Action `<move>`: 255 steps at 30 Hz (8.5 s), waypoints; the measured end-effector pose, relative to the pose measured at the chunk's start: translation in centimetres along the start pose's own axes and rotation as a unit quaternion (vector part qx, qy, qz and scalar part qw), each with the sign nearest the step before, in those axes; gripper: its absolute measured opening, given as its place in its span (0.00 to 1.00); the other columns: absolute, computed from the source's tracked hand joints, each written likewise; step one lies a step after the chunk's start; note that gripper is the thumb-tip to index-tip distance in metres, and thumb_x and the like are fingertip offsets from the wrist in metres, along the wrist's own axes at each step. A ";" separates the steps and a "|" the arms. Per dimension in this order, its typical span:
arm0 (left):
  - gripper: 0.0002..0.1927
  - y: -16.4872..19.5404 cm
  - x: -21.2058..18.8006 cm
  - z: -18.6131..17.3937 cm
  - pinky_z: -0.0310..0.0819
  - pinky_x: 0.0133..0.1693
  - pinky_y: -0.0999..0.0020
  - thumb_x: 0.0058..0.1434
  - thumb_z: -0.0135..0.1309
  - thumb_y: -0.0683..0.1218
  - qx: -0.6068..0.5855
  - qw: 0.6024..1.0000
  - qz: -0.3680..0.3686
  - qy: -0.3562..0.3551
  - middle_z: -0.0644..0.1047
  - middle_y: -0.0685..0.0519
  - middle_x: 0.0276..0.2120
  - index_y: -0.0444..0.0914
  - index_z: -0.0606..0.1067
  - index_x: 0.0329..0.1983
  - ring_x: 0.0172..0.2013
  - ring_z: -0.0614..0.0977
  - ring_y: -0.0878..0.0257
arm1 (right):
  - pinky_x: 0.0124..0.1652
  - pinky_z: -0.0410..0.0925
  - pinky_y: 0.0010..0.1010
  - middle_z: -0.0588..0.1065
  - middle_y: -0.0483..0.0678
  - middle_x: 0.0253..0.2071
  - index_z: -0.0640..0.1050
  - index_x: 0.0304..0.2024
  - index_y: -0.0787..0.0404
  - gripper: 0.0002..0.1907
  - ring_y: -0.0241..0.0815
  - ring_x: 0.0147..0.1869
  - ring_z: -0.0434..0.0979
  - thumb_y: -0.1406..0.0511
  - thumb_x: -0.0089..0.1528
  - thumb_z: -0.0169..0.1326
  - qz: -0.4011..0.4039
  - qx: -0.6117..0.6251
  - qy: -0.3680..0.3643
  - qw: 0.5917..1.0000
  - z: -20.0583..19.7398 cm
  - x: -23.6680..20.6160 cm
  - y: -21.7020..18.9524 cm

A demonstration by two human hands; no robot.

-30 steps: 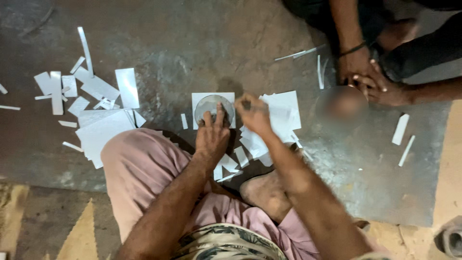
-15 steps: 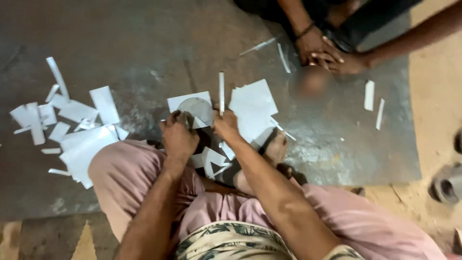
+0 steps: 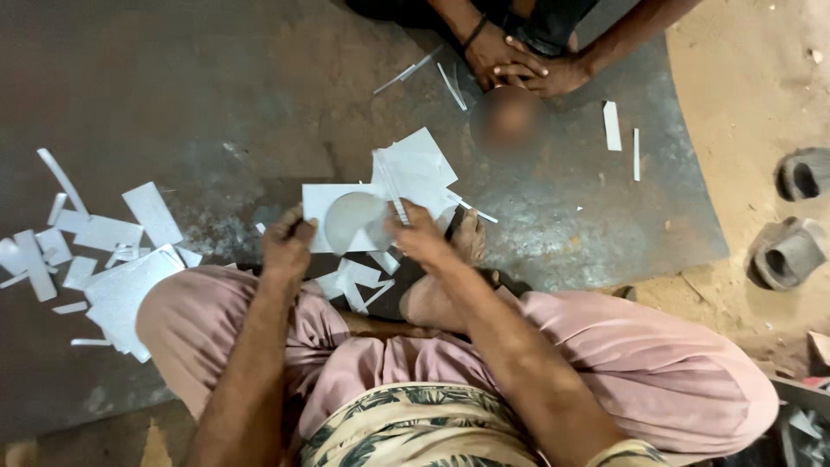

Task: The person sits on the floor cutting circular discs out of white foam sheets using a compass-style circle cutter, rotating the tool around a center point. They set finished circles and scrap aside, stack cut pieces, and hand a cut piece to a nearby person.

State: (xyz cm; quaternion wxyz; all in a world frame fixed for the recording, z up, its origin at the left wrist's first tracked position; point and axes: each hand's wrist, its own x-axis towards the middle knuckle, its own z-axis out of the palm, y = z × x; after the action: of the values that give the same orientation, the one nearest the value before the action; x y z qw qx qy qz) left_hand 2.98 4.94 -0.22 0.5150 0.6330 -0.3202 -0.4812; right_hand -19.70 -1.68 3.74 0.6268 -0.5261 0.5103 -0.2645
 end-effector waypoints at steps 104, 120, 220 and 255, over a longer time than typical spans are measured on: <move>0.49 4.9 3.3 -6.0 0.76 0.51 0.52 0.42 0.73 0.45 0.416 0.906 0.051 -0.062 0.80 0.36 0.46 0.38 0.66 0.69 0.50 0.81 0.40 | 0.61 0.66 0.45 0.74 0.62 0.59 0.65 0.66 0.61 0.48 0.62 0.66 0.71 0.60 0.48 0.73 -0.164 -0.383 -0.149 0.897 5.1 8.9 -1.1; 0.47 3.0 5.0 -5.4 0.74 0.54 0.53 0.41 0.73 0.45 0.437 0.897 -0.010 -0.058 0.80 0.34 0.47 0.39 0.68 0.67 0.50 0.81 0.40 | 0.60 0.65 0.46 0.71 0.63 0.60 0.62 0.66 0.61 0.48 0.62 0.66 0.70 0.63 0.48 0.72 -0.073 -0.423 -0.208 0.879 5.4 11.0 -3.0; 0.34 1.3 3.3 4.2 0.76 0.52 0.42 0.55 0.58 0.47 0.682 0.722 0.090 -0.077 0.59 0.34 0.68 0.30 0.68 0.64 0.64 0.64 0.27 | 0.46 0.75 0.32 0.84 0.46 0.37 0.85 0.37 0.56 0.11 0.40 0.44 0.85 0.61 0.53 0.62 -0.102 -0.359 -0.377 0.848 13.5 21.7 -5.7; 0.17 3.9 10.4 -1.1 0.72 0.60 0.55 0.73 0.42 0.59 0.651 0.693 -0.017 -0.309 0.79 0.48 0.54 0.57 0.78 0.57 0.56 0.79 0.48 | 0.42 0.70 0.35 0.75 0.55 0.40 0.79 0.45 0.70 0.14 0.47 0.41 0.75 0.65 0.72 0.48 -0.312 -0.165 -0.056 0.934 2.1 5.1 -1.5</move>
State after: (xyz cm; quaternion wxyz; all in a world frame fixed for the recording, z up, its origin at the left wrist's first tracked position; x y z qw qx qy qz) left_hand 7.85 -5.07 0.67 -0.1627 0.6312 -0.6832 -0.3293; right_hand -15.74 -5.75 3.15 0.4450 -0.7684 0.3214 -0.3290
